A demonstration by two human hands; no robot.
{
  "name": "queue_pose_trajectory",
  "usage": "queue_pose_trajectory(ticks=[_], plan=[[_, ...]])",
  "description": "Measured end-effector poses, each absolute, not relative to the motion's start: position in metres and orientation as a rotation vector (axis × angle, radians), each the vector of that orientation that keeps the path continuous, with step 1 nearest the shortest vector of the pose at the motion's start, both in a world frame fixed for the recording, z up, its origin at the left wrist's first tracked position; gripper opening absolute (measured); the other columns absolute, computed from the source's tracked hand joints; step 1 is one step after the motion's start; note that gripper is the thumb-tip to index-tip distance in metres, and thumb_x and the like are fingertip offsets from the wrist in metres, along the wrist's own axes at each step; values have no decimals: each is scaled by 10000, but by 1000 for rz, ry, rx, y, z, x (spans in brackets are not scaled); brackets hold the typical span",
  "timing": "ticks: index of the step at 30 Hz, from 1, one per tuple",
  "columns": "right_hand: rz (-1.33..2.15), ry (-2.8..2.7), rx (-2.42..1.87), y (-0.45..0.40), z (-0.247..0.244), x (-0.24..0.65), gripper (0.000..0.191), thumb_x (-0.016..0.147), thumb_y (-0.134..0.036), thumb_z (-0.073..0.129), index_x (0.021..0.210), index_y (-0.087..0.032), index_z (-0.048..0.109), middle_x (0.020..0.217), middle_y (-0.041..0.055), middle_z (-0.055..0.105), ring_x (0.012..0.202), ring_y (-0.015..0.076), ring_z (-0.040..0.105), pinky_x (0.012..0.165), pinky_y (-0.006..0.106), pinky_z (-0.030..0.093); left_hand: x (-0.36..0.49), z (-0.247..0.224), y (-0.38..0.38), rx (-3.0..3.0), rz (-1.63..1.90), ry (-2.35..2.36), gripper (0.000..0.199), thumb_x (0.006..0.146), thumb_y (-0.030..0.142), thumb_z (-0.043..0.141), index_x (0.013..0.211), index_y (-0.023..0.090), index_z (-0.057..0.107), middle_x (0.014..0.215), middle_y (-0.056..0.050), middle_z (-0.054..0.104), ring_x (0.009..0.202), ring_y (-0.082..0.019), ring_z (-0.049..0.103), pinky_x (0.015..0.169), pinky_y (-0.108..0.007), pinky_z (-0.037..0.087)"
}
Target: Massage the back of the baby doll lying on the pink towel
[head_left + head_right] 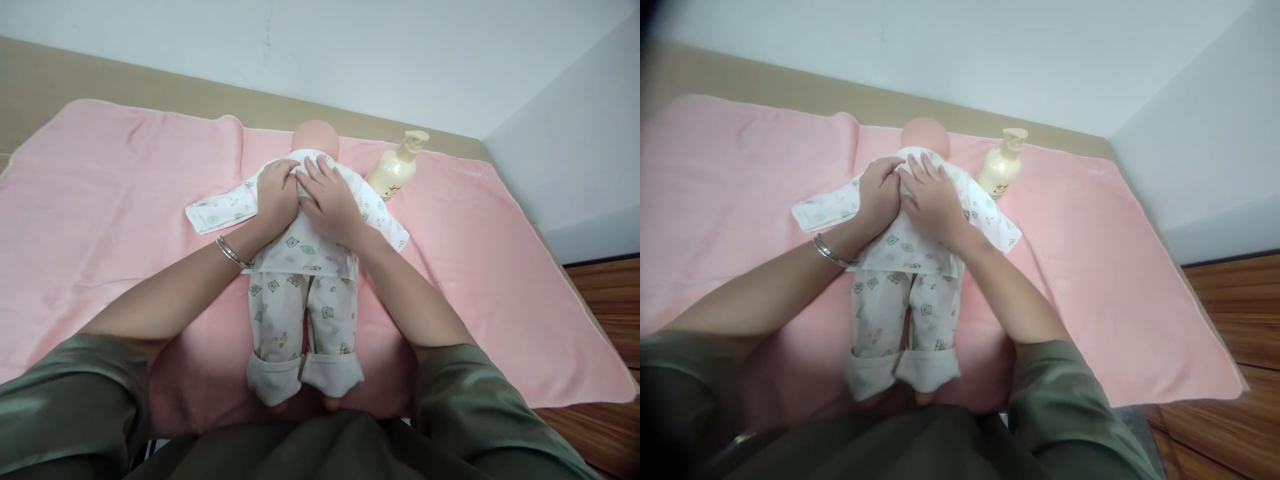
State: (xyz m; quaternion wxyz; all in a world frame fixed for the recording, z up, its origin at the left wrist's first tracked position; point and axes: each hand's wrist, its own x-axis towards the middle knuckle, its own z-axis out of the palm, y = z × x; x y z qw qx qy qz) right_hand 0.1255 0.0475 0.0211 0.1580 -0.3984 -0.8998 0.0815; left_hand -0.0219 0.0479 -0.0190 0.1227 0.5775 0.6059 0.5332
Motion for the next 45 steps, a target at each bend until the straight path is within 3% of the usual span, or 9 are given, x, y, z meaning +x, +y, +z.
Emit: queue_pose_trajectory(ticks=[3, 8, 13, 16, 20, 26, 34, 39, 45], plan=[[308, -2510, -1231, 71, 23, 134, 575, 1036, -329, 399, 1590, -174, 404, 1713, 78, 312, 1611, 308, 242, 1325, 569, 225, -23, -19, 48, 1704, 1530, 1740, 345, 833, 134, 463, 1030, 248, 723, 1177, -35, 769, 1179, -259, 650, 1123, -429, 497], [162, -2354, -1482, 28, 23, 119, 619, 1035, -274, 373, 1567, 42, 355, 1664, 262, 333, 1583, 403, 272, 1311, 607, 219, -22, -18, 48, 1694, 1518, 1739, 362, 823, 111, 454, 1032, 216, 731, 1193, -66, 763, 1202, -262, 649, 1150, -425, 479], [167, -2509, -1226, 10, 24, 111, 556, 988, -149, 365, 1530, -111, 485, 1674, 124, 384, 1604, 356, 243, 1328, 610, 184, -21, -16, 47, 1675, 1503, 1769, 348, 850, 98, 436, 1026, 218, 710, 1173, -61, 753, 1168, -234, 648, 1130, -440, 478], [277, -2568, -1165, 43, 26, 122, 529, 1012, -203, 385, 1528, -200, 499, 1686, 54, 375, 1610, 324, 238, 1323, 607, 195, -21, -15, 46, 1687, 1485, 1767, 342, 867, 87, 424, 1005, 236, 698, 1140, -53, 752, 1146, -232, 643, 1114, -456, 478], [309, -2480, -1332, 70, 25, 131, 557, 1056, -307, 382, 1594, -159, 393, 1716, 103, 297, 1613, 315, 231, 1317, 571, 225, -22, -15, 45, 1727, 1485, 1750, 332, 865, 103, 430, 1001, 249, 695, 1161, -55, 760, 1181, -262, 642, 1127, -453, 471], [33, -2424, -1464, 18, 21, 113, 594, 1055, -255, 363, 1588, 7, 337, 1684, 248, 299, 1593, 397, 247, 1312, 585, 230, -19, -13, 45, 1720, 1431, 1839, 389, 842, 117, 399, 1081, 189, 697, 1229, -65, 748, 1212, -226, 640, 1156, -424, 464], [134, -2541, -1235, 35, 21, 116, 550, 992, -184, 379, 1528, -125, 487, 1675, 85, 391, 1597, 323, 271, 1325, 558, 228, -19, -11, 44, 1710, 1401, 1851, 372, 839, 148, 408, 1074, 209, 690, 1227, -59, 747, 1230, -245, 633, 1145, -452, 469], [242, -2444, -1393, 67, 24, 129, 600, 1044, -331, 367, 1591, -86, 379, 1703, 128, 321, 1600, 333, 260, 1313, 553, 256, -17, -6, 41, 1745, 1382, 1894, 393, 848, 107, 415, 1092, 196, 709, 1213, -65, 755, 1209, -256, 640, 1143, -451, 466], [21, -2456, -1479, 13, 27, 113, 594, 1042, -243, 353, 1581, 7, 352, 1681, 232, 318, 1575, 423, 276, 1294, 602, 266, -16, -8, 42, 1724, 1372, 1909, 402, 854, 114, 408, 1108, 208, 705, 1255, -58, 742, 1246, -243, 633, 1167, -429, 453]])
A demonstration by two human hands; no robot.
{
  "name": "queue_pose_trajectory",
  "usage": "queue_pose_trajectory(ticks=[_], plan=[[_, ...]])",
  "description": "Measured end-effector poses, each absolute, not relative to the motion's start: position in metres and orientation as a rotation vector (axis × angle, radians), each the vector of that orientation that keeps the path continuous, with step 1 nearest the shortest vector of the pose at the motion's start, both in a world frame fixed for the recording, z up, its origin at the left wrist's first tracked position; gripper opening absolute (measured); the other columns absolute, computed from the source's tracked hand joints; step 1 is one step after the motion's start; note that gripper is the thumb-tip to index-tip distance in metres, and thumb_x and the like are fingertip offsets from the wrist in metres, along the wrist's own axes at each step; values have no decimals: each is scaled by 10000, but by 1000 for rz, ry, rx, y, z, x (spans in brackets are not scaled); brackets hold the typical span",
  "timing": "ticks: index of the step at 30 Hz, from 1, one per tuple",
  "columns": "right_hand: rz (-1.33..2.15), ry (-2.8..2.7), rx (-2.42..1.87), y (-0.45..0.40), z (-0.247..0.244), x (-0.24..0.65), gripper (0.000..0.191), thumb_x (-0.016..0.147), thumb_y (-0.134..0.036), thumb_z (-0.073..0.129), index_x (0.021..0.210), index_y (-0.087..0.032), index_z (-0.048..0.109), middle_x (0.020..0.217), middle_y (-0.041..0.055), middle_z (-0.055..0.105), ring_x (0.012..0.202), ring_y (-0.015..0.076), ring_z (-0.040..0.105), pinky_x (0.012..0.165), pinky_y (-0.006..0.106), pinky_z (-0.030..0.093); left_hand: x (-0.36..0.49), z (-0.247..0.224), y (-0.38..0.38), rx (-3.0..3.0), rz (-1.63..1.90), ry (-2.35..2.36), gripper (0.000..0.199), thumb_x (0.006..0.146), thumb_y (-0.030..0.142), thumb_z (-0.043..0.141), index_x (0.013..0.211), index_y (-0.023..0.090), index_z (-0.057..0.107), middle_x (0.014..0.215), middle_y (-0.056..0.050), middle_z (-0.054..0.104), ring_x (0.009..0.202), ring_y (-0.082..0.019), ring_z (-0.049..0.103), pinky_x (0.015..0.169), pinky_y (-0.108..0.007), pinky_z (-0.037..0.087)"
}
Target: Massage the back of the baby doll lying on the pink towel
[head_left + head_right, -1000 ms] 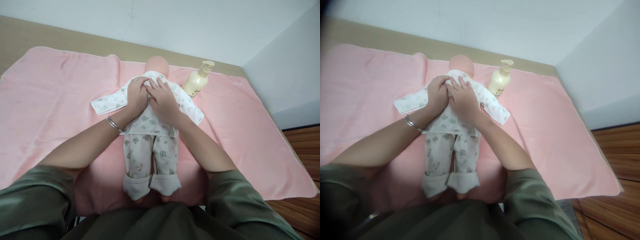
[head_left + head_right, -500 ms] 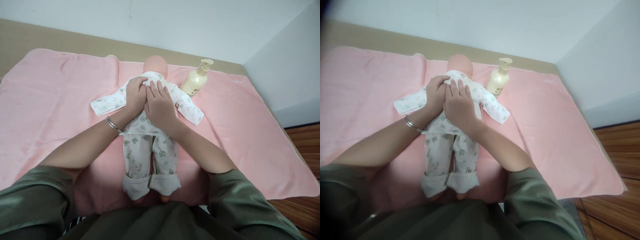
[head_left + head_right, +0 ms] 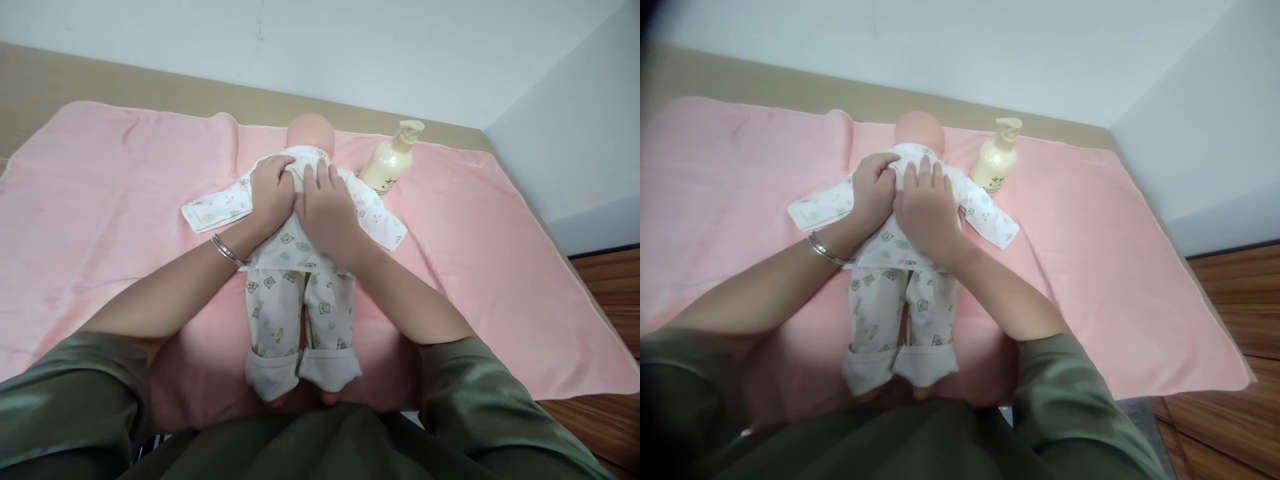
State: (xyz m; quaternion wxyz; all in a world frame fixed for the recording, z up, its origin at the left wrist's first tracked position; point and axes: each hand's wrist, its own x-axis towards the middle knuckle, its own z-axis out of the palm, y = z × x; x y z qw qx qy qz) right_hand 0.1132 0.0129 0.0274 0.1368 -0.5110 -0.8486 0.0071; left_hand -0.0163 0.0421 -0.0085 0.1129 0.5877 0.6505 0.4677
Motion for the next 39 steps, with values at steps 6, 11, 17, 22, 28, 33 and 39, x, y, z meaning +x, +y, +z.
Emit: queue_pose_trajectory(ticks=[6, 11, 17, 22, 28, 33, 39], plan=[[112, -2473, -1452, 13, 27, 110, 614, 986, -197, 387, 1592, -97, 381, 1715, 105, 300, 1604, 393, 207, 1320, 597, 223, -19, -11, 45, 1798, 1312, 1929, 420, 866, 156, 402, 1159, 194, 700, 1308, -82, 713, 1283, -262, 591, 1199, -482, 423], [300, -2335, -1539, 54, 26, 123, 623, 1023, -299, 341, 1600, -64, 348, 1700, 141, 322, 1596, 358, 250, 1309, 617, 218, -9, -7, 35, 1900, 1226, 1874, 380, 947, 267, 408, 1225, 232, 664, 1471, -105, 605, 1447, -334, 476, 1270, -535, 313], [326, -2325, -1655, 60, 33, 127, 642, 1049, -305, 355, 1607, 7, 294, 1692, 203, 309, 1602, 332, 252, 1325, 557, 209, 3, -5, 20, 2001, 1178, 1882, 447, 996, 362, 380, 1370, 222, 581, 1514, -138, 567, 1464, -347, 459, 1269, -546, 301], [35, -2460, -1599, 18, 37, 118, 610, 1078, -278, 320, 1573, 79, 324, 1630, 299, 371, 1552, 393, 341, 1302, 520, 268, -15, -11, 41, 1918, 1118, 1894, 460, 949, 307, 385, 1343, 238, 612, 1464, -111, 605, 1412, -322, 510, 1264, -510, 335], [33, -2489, -1458, 10, 33, 116, 586, 1048, -232, 341, 1559, 55, 364, 1640, 285, 365, 1563, 388, 330, 1303, 548, 284, -27, -18, 58, 1927, 1208, 1779, 390, 942, 320, 410, 1224, 248, 669, 1332, -106, 691, 1315, -308, 577, 1219, -482, 391], [381, -2350, -1624, 61, 30, 131, 645, 1039, -292, 366, 1609, 0, 287, 1711, 238, 226, 1615, 365, 202, 1322, 571, 219, -9, -12, 35, 2066, 1169, 1828, 470, 951, 309, 416, 1360, 153, 586, 1429, -181, 609, 1413, -363, 491, 1254, -552, 318], [203, -2390, -1607, 49, 33, 128, 616, 1059, -276, 329, 1570, 68, 330, 1638, 286, 366, 1565, 383, 323, 1305, 551, 256, -4, -5, 27, 2115, 1088, 1817, 484, 931, 254, 378, 1351, 123, 580, 1443, -227, 577, 1413, -407, 482, 1233, -603, 328]])
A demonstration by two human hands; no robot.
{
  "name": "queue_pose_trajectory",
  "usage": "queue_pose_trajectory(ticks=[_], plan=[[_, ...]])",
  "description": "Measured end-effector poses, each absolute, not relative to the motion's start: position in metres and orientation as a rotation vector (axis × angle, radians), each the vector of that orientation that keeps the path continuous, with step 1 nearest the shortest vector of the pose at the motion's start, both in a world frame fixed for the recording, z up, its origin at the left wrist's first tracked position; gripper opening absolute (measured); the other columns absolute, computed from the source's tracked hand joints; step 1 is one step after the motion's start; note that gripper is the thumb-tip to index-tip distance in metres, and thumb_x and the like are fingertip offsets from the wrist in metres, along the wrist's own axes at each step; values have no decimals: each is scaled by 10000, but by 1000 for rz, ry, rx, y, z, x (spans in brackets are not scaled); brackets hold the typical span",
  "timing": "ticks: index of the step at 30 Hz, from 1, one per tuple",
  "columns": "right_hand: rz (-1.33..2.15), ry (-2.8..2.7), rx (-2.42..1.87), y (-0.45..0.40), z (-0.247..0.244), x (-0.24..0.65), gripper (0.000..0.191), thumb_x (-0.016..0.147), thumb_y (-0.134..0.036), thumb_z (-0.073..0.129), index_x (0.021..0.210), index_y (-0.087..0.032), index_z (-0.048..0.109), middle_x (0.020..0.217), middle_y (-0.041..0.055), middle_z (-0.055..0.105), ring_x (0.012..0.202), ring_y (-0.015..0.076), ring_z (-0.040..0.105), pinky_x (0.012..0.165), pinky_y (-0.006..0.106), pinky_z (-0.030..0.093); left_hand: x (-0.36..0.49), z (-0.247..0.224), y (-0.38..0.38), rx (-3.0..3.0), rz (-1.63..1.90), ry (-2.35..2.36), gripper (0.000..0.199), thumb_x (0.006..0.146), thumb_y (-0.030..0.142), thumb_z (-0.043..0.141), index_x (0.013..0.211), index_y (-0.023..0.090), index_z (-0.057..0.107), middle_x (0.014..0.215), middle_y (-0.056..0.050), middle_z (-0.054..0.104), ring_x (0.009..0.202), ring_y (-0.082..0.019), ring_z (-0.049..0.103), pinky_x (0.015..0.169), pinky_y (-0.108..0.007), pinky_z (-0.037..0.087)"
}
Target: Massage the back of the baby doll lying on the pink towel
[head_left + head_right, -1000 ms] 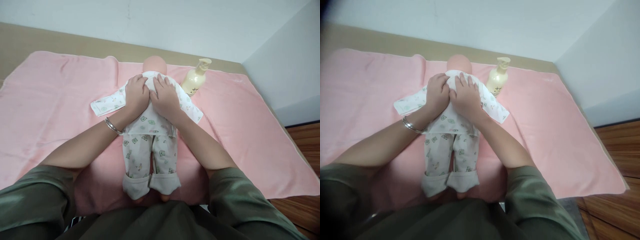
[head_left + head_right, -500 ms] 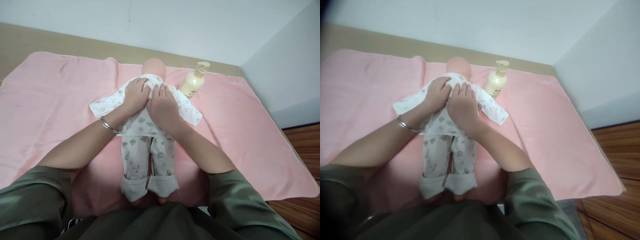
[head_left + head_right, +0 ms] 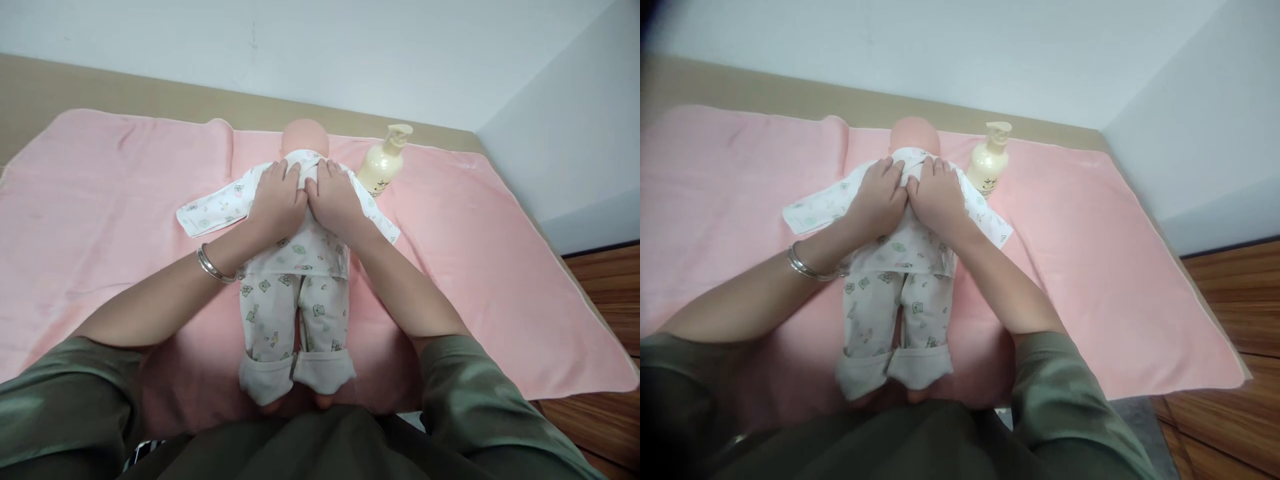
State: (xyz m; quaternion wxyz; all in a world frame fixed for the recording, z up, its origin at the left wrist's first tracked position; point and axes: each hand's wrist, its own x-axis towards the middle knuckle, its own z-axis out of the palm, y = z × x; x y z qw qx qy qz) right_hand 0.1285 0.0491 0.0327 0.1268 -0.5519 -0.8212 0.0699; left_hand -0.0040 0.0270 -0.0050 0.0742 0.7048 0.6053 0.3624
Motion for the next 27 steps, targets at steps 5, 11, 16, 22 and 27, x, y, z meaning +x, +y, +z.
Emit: queue_pose_trajectory(ticks=[5, 11, 16, 22, 27], plan=[[-64, -2476, -1572, 4, 35, 116, 610, 1070, -260, 336, 1550, 117, 334, 1592, 350, 395, 1531, 420, 375, 1297, 523, 288, -26, -5, 55, 2017, 1067, 1790, 412, 902, 204, 355, 1177, 198, 662, 1319, -160, 675, 1315, -327, 580, 1198, -514, 417], [120, -2495, -1462, 34, 31, 124, 577, 1044, -201, 300, 1554, 61, 369, 1649, 258, 367, 1579, 358, 307, 1313, 522, 287, -12, -2, 36, 2072, 1046, 1877, 417, 948, 243, 343, 1236, 175, 636, 1332, -195, 663, 1336, -363, 569, 1202, -567, 385], [255, -2446, -1558, 65, 34, 132, 599, 1072, -251, 289, 1580, 65, 318, 1674, 255, 315, 1598, 335, 267, 1328, 488, 251, 0, 0, 16, 2249, 1007, 1772, 436, 919, 226, 399, 1292, 107, 592, 1482, -225, 560, 1482, -402, 425, 1254, -611, 301], [-39, -2489, -1531, 15, 36, 120, 573, 1063, -219, 322, 1531, 106, 386, 1590, 293, 443, 1525, 385, 401, 1295, 512, 313, -27, 3, 48, 2078, 1022, 1806, 249, 903, 219, 398, 940, 224, 644, 1080, -133, 732, 1112, -336, 659, 1090, -555, 494], [-99, -2576, -1433, -5, 37, 117, 549, 1013, -104, 336, 1525, 78, 417, 1595, 294, 433, 1523, 371, 416, 1295, 496, 324, -23, 2, 48, 2017, 1014, 1880, 268, 955, 225, 363, 998, 203, 626, 1169, -173, 689, 1226, -364, 615, 1145, -569, 437]])
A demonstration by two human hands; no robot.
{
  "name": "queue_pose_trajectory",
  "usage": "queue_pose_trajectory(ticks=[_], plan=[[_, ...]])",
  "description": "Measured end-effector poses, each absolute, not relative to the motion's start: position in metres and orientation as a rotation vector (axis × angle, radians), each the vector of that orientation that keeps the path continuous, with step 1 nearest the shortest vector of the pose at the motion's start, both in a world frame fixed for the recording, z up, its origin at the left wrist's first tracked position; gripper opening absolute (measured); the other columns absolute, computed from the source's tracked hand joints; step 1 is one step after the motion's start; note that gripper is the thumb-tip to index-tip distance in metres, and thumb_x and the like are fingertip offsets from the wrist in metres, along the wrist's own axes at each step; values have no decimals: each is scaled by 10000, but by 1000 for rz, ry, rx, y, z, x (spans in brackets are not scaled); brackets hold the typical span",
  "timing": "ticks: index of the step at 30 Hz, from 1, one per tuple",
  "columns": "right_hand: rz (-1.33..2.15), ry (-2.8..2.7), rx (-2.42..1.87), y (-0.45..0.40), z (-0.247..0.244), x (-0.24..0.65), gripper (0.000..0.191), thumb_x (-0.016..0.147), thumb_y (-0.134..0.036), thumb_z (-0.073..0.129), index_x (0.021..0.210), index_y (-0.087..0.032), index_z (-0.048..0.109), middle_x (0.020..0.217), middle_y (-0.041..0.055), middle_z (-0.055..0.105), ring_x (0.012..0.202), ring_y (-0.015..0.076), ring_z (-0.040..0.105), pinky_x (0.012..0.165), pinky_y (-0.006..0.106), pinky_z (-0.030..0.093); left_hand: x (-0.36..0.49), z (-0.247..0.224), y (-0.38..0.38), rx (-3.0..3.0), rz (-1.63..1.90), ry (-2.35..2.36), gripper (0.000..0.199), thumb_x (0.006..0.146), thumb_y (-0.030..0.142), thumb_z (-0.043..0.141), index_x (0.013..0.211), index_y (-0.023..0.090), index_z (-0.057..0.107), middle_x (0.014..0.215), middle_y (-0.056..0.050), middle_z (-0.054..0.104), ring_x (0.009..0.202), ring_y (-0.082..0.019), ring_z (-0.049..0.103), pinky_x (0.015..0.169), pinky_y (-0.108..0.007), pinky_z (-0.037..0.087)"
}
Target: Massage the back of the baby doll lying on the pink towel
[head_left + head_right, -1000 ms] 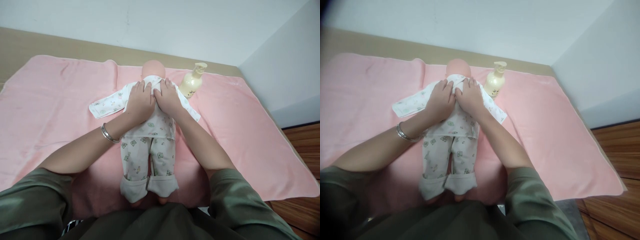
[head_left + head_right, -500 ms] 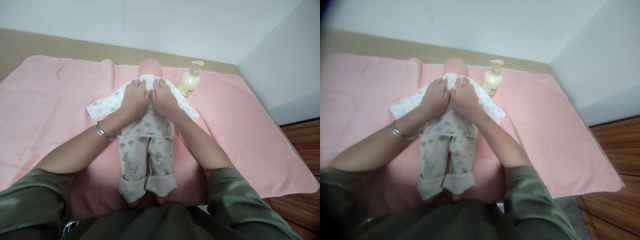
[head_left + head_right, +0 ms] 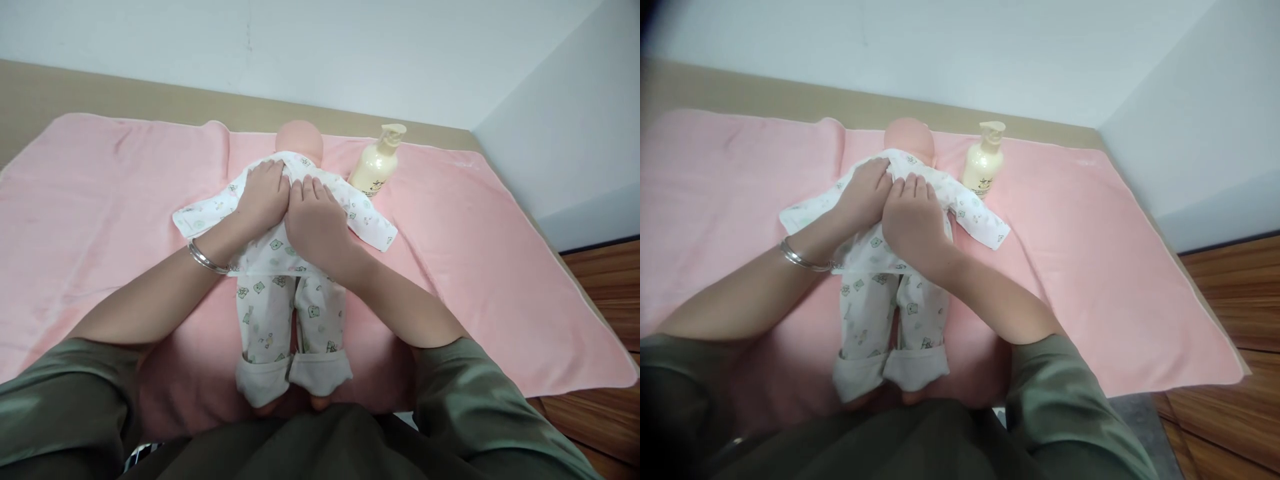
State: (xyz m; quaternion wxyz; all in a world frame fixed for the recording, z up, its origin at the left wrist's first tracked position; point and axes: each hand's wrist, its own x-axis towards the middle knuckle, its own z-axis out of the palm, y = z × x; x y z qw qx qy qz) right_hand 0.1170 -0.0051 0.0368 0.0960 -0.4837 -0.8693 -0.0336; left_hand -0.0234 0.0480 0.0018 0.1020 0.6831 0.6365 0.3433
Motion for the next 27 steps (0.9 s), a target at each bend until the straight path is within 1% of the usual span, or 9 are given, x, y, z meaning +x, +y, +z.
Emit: queue_pose_trajectory(ticks=[3, 5, 8, 11, 14, 17, 20, 24, 27], plan=[[64, -2583, -1389, 21, 38, 124, 542, 1022, -126, 320, 1526, 35, 435, 1612, 231, 446, 1547, 317, 388, 1309, 463, 315, -12, 3, 35, 2087, 968, 1916, 305, 949, 205, 354, 1070, 177, 633, 1189, -200, 667, 1247, -397, 593, 1147, -598, 419], [201, -2515, -1478, 43, 37, 128, 571, 1043, -194, 321, 1545, 71, 378, 1642, 246, 387, 1578, 323, 322, 1326, 453, 279, -5, 4, 25, 2170, 973, 1897, 327, 940, 201, 359, 1103, 156, 639, 1219, -211, 656, 1269, -408, 573, 1149, -604, 413], [267, -2413, -1608, 63, 33, 132, 641, 1046, -262, 334, 1564, 113, 299, 1671, 283, 297, 1605, 362, 230, 1333, 507, 233, 1, 6, 16, 2230, 1017, 1848, 336, 930, 206, 384, 1124, 154, 654, 1275, -196, 641, 1330, -405, 530, 1169, -596, 399], [181, -2408, -1569, 59, 29, 130, 621, 1048, -260, 304, 1542, 115, 346, 1623, 305, 379, 1570, 380, 317, 1306, 553, 266, -3, 7, 22, 2206, 1016, 1794, 320, 918, 200, 383, 1019, 186, 686, 1179, -164, 679, 1258, -377, 574, 1145, -569, 428], [60, -2451, -1528, 39, 29, 125, 603, 1059, -261, 300, 1512, 127, 392, 1564, 324, 457, 1517, 402, 403, 1284, 545, 307, -14, 3, 37, 2099, 1067, 1757, 300, 905, 214, 391, 938, 220, 689, 1100, -132, 706, 1173, -342, 613, 1131, -536, 446], [-51, -2521, -1484, 16, 32, 121, 574, 1057, -218, 320, 1526, 106, 392, 1566, 326, 452, 1511, 405, 413, 1288, 519, 312, -21, -3, 48, 1987, 1123, 1798, 257, 893, 237, 405, 908, 234, 662, 1106, -128, 712, 1150, -330, 615, 1119, -520, 453], [-106, -2563, -1423, 4, 34, 121, 559, 1039, -172, 342, 1541, 67, 394, 1575, 297, 459, 1512, 389, 418, 1285, 511, 330, -20, -7, 50, 1960, 1137, 1840, 228, 890, 253, 411, 923, 237, 635, 1140, -139, 705, 1176, -341, 603, 1124, -528, 439], [61, -2550, -1372, 23, 32, 124, 534, 1028, -168, 303, 1498, 21, 474, 1574, 231, 494, 1535, 346, 396, 1291, 519, 339, -16, -9, 47, 1920, 1197, 1840, 210, 887, 267, 436, 961, 264, 633, 1126, -124, 710, 1172, -336, 599, 1131, -519, 426], [205, -2427, -1494, 45, 30, 126, 583, 1032, -253, 338, 1523, 48, 426, 1612, 253, 431, 1559, 359, 346, 1302, 529, 309, -14, -5, 44, 1925, 1189, 1858, 258, 890, 275, 441, 1039, 252, 651, 1176, -134, 707, 1201, -350, 589, 1142, -527, 414]])
